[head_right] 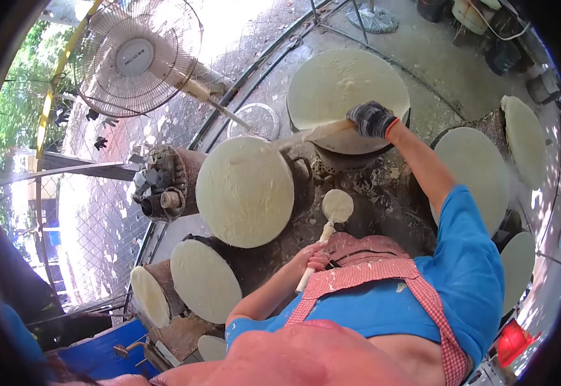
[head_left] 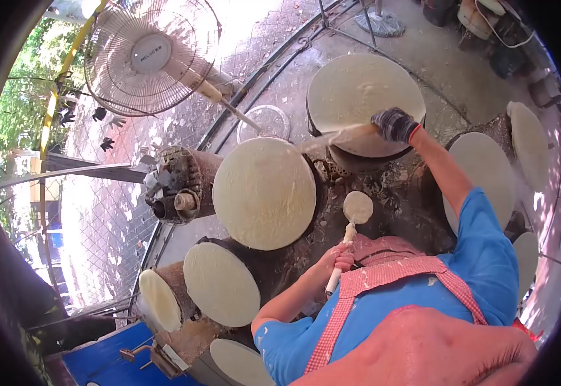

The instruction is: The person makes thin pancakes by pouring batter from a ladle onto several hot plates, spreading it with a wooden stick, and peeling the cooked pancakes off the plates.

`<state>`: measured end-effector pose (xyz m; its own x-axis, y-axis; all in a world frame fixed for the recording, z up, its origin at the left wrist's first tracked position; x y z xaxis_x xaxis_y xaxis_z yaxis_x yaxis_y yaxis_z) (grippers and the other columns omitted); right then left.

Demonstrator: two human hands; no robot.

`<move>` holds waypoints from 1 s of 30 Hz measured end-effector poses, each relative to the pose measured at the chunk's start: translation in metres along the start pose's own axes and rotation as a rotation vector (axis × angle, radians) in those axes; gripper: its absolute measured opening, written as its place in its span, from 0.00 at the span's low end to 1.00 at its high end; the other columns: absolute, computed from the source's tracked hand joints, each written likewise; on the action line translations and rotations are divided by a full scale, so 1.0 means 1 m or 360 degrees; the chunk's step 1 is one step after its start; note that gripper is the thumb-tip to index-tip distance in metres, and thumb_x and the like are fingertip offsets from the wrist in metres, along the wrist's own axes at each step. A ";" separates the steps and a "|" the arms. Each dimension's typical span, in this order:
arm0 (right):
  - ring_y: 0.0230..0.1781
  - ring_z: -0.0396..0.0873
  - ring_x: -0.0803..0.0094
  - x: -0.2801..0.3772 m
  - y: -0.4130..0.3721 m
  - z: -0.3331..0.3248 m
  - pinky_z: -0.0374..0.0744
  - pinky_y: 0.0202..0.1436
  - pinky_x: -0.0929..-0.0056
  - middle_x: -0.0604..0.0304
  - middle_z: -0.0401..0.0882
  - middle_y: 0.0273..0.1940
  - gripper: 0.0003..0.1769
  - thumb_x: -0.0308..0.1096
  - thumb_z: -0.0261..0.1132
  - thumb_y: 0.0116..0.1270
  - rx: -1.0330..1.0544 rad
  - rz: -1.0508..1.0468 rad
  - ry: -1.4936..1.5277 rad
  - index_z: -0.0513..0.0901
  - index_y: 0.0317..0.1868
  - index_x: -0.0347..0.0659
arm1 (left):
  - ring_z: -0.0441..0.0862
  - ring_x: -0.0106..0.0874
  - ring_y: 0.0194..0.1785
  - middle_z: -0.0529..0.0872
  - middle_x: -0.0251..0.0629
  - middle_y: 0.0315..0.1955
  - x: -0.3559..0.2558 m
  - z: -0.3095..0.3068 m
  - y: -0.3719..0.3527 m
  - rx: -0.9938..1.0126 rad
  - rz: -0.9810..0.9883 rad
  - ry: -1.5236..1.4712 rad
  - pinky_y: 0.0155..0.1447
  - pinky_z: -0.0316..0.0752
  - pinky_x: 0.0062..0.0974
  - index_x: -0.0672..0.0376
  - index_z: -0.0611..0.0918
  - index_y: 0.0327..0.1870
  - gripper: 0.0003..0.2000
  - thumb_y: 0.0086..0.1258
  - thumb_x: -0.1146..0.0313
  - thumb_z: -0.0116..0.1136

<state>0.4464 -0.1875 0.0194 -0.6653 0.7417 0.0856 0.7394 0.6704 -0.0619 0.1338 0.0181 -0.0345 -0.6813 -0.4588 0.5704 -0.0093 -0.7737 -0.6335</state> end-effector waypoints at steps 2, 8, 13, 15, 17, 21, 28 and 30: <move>0.32 0.75 0.55 -0.020 0.007 -0.027 0.73 0.36 0.62 0.52 0.76 0.29 0.10 0.34 0.59 0.43 -0.0314 0.0131 0.0180 0.75 0.28 0.40 | 0.53 0.14 0.09 0.57 0.23 0.08 -0.007 0.005 0.001 -0.0049 -0.0011 0.0072 0.08 0.48 0.11 0.54 0.62 0.18 0.15 0.64 0.63 0.47; 0.34 0.74 0.52 -0.072 0.040 -0.091 0.73 0.38 0.62 0.48 0.76 0.31 0.13 0.37 0.59 0.50 -0.0294 0.0335 0.0072 0.76 0.35 0.40 | 0.53 0.13 0.09 0.57 0.22 0.08 -0.022 0.025 -0.003 -0.0077 -0.0061 0.0243 0.08 0.47 0.10 0.53 0.63 0.20 0.12 0.65 0.65 0.47; 0.38 0.74 0.53 -0.106 0.048 -0.134 0.71 0.43 0.62 0.47 0.76 0.33 0.14 0.41 0.57 0.54 -0.0456 0.0502 -0.0035 0.76 0.33 0.38 | 0.52 0.13 0.09 0.57 0.22 0.09 -0.033 0.032 -0.002 -0.0161 -0.0136 0.0358 0.08 0.47 0.10 0.52 0.62 0.21 0.12 0.65 0.65 0.46; 0.39 0.73 0.54 -0.118 0.050 -0.144 0.71 0.44 0.63 0.47 0.76 0.35 0.14 0.41 0.58 0.54 -0.0367 0.0637 -0.0003 0.76 0.35 0.38 | 0.52 0.13 0.09 0.57 0.22 0.09 -0.037 0.029 -0.002 -0.0190 -0.0157 0.0373 0.08 0.47 0.10 0.52 0.62 0.21 0.12 0.65 0.65 0.46; 0.42 0.73 0.54 -0.138 0.055 -0.148 0.70 0.48 0.64 0.46 0.75 0.38 0.17 0.41 0.58 0.54 -0.0277 0.0780 0.0085 0.76 0.39 0.37 | 0.53 0.13 0.09 0.57 0.23 0.09 -0.041 0.028 -0.002 -0.0223 -0.0170 0.0440 0.08 0.46 0.09 0.54 0.63 0.23 0.12 0.66 0.63 0.44; 0.36 0.74 0.54 -0.157 0.050 -0.163 0.71 0.41 0.65 0.45 0.76 0.33 0.16 0.39 0.59 0.54 -0.0498 0.0744 0.0088 0.76 0.37 0.35 | 0.53 0.13 0.09 0.57 0.23 0.09 -0.043 0.032 -0.006 -0.0199 -0.0140 0.0533 0.08 0.46 0.09 0.54 0.63 0.23 0.12 0.66 0.63 0.44; 0.29 0.74 0.62 -0.223 0.018 -0.182 0.71 0.35 0.68 0.47 0.76 0.30 0.14 0.36 0.59 0.55 -0.0766 0.0904 0.0149 0.76 0.39 0.36 | 0.53 0.13 0.09 0.57 0.22 0.10 -0.036 0.047 -0.023 -0.0196 -0.0095 0.0639 0.09 0.47 0.09 0.51 0.63 0.25 0.09 0.65 0.67 0.46; 0.28 0.74 0.64 -0.247 0.001 -0.182 0.71 0.35 0.68 0.49 0.76 0.29 0.14 0.36 0.59 0.55 -0.0788 0.0985 0.0153 0.76 0.39 0.36 | 0.53 0.13 0.09 0.57 0.22 0.09 -0.033 0.054 -0.029 -0.0226 -0.0089 0.0695 0.09 0.47 0.09 0.51 0.63 0.24 0.09 0.65 0.67 0.46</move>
<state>0.6298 -0.3739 0.1791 -0.1239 0.9558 0.2668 0.9465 0.0331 0.3210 0.1961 0.0322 -0.0061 -0.9211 -0.1673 0.3514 -0.1345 -0.7105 -0.6907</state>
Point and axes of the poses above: each hand's wrist, its own y-axis towards the middle knuckle, its own z-axis out of the palm, x = y × z, the point moved 4 cm from there along y, towards the middle knuckle
